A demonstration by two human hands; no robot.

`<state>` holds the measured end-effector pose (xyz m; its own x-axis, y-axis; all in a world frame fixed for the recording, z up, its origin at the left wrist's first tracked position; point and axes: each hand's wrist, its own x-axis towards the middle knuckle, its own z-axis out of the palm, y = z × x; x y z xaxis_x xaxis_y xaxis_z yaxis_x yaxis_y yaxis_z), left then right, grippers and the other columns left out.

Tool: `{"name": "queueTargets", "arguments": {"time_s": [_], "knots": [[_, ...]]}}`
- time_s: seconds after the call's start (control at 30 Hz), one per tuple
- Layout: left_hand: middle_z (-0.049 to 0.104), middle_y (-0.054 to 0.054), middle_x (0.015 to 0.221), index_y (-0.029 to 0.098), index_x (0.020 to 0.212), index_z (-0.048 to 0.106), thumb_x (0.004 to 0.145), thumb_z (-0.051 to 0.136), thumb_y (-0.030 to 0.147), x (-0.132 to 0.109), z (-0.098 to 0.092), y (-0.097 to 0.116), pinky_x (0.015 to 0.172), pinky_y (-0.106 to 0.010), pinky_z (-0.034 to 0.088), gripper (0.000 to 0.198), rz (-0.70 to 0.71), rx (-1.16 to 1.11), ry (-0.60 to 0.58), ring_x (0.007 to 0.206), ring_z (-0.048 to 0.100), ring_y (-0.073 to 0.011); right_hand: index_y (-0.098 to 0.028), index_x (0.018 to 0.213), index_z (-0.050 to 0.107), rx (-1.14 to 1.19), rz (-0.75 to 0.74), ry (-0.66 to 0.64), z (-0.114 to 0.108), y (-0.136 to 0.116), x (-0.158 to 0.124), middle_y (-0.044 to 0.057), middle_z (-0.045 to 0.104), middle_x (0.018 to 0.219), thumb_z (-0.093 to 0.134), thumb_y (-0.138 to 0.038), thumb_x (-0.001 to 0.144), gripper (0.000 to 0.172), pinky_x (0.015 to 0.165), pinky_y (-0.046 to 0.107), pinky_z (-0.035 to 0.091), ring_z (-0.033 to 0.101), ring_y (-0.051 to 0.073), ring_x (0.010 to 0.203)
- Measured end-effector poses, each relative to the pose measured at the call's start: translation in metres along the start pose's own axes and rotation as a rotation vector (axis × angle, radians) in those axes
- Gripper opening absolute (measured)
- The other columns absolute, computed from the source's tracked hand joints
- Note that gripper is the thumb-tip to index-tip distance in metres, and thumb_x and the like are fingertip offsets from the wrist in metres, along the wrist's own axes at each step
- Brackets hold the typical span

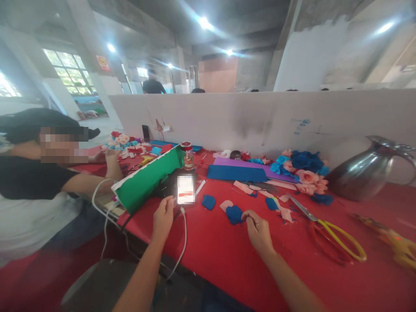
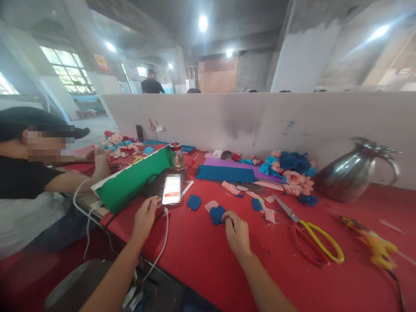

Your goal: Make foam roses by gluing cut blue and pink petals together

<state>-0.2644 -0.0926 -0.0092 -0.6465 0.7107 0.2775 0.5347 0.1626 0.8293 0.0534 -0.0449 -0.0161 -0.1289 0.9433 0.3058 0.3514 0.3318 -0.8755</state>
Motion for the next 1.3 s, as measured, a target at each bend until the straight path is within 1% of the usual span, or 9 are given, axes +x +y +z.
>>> {"name": "queueTargets", "arguments": {"time_s": [0.13, 0.2, 0.3, 0.43, 0.7, 0.9, 1.1, 1.2, 1.3], "knots": [[0.072, -0.013, 0.106, 0.018, 0.104, 0.065, 0.089, 0.044, 0.032, -0.015, -0.003, 0.030, 0.094, -0.044, 0.046, 0.030, 0.281, 0.268, 0.092, 0.102, 0.064, -0.0287, -0.020, 0.072, 0.061, -0.045, -0.004, 0.025, 0.003, 0.002, 0.003, -0.003, 0.051, 0.050, 0.036, -0.029, 0.080, 0.028, 0.049, 0.024, 0.029, 0.045, 0.014, 0.045], [0.072, -0.010, 0.105, 0.019, 0.102, 0.067, 0.090, 0.044, 0.028, -0.034, 0.008, 0.054, 0.094, -0.042, 0.046, 0.027, 0.450, 0.277, -0.037, 0.102, 0.063, -0.0264, -0.020, 0.072, 0.061, -0.079, -0.033, 0.000, 0.003, 0.001, 0.003, -0.002, 0.054, 0.052, 0.036, -0.027, 0.081, 0.027, 0.051, 0.024, 0.032, 0.049, 0.014, 0.047], [0.071, -0.006, 0.108, 0.023, 0.106, 0.067, 0.087, 0.049, 0.021, -0.070, 0.039, 0.086, 0.093, -0.039, 0.048, 0.026, 0.570, 0.250, -0.374, 0.101, 0.063, -0.0230, -0.020, 0.074, 0.062, -0.125, -0.083, -0.025, 0.003, -0.001, 0.002, -0.001, 0.059, 0.057, 0.038, -0.025, 0.082, 0.026, 0.055, 0.023, 0.036, 0.054, 0.015, 0.052], [0.062, -0.012, 0.128, 0.017, 0.123, 0.060, 0.083, 0.057, 0.019, -0.105, 0.079, 0.101, 0.102, -0.043, 0.044, 0.041, 0.533, 0.307, -0.561, 0.117, 0.055, -0.0276, -0.021, 0.075, 0.063, -0.114, -0.131, -0.026, 0.001, -0.002, -0.001, 0.001, 0.066, 0.066, 0.038, -0.023, 0.082, 0.026, 0.061, 0.022, 0.040, 0.061, 0.015, 0.060], [0.065, -0.012, 0.120, 0.017, 0.120, 0.063, 0.084, 0.049, 0.014, -0.106, 0.091, 0.106, 0.099, -0.043, 0.044, 0.038, 0.513, 0.380, -0.532, 0.111, 0.057, -0.0275, -0.020, 0.075, 0.063, -0.109, -0.150, 0.018, 0.001, -0.005, -0.001, 0.000, 0.064, 0.063, 0.038, -0.022, 0.083, 0.026, 0.058, 0.022, 0.039, 0.059, 0.014, 0.057], [0.062, -0.014, 0.124, 0.012, 0.118, 0.063, 0.088, 0.045, 0.016, -0.098, 0.120, 0.116, 0.099, -0.039, 0.044, 0.035, 0.445, 0.453, -0.469, 0.116, 0.055, -0.0280, -0.020, 0.076, 0.064, -0.060, -0.168, 0.010, -0.001, -0.007, -0.003, 0.000, 0.068, 0.068, 0.039, -0.018, 0.081, 0.026, 0.060, 0.021, 0.040, 0.061, 0.014, 0.060], [0.062, -0.013, 0.120, 0.017, 0.105, 0.066, 0.087, 0.047, 0.015, -0.099, 0.133, 0.116, 0.097, -0.039, 0.044, 0.027, 0.506, 0.456, -0.422, 0.113, 0.055, -0.0257, -0.020, 0.078, 0.065, -0.009, -0.114, 0.048, -0.008, -0.012, -0.001, 0.002, 0.069, 0.070, 0.037, -0.021, 0.082, 0.028, 0.058, 0.023, 0.042, 0.059, 0.015, 0.057], [0.062, -0.012, 0.119, 0.017, 0.110, 0.064, 0.086, 0.049, 0.017, -0.101, 0.134, 0.115, 0.094, -0.039, 0.045, 0.028, 0.480, 0.464, -0.391, 0.110, 0.056, -0.0262, -0.019, 0.083, 0.066, -0.066, -0.070, 0.054, -0.023, -0.016, 0.010, 0.005, 0.071, 0.077, 0.036, -0.021, 0.081, 0.030, 0.064, 0.026, 0.044, 0.063, 0.018, 0.068], [0.061, -0.012, 0.120, 0.016, 0.111, 0.063, 0.086, 0.050, 0.017, -0.103, 0.134, 0.116, 0.094, -0.038, 0.045, 0.028, 0.487, 0.461, -0.369, 0.110, 0.056, -0.0259, -0.019, 0.081, 0.069, -0.243, -0.167, 0.031, -0.045, -0.017, 0.023, 0.007, 0.071, 0.087, 0.041, -0.016, 0.071, 0.029, 0.080, 0.032, 0.044, 0.063, 0.023, 0.089]]}}
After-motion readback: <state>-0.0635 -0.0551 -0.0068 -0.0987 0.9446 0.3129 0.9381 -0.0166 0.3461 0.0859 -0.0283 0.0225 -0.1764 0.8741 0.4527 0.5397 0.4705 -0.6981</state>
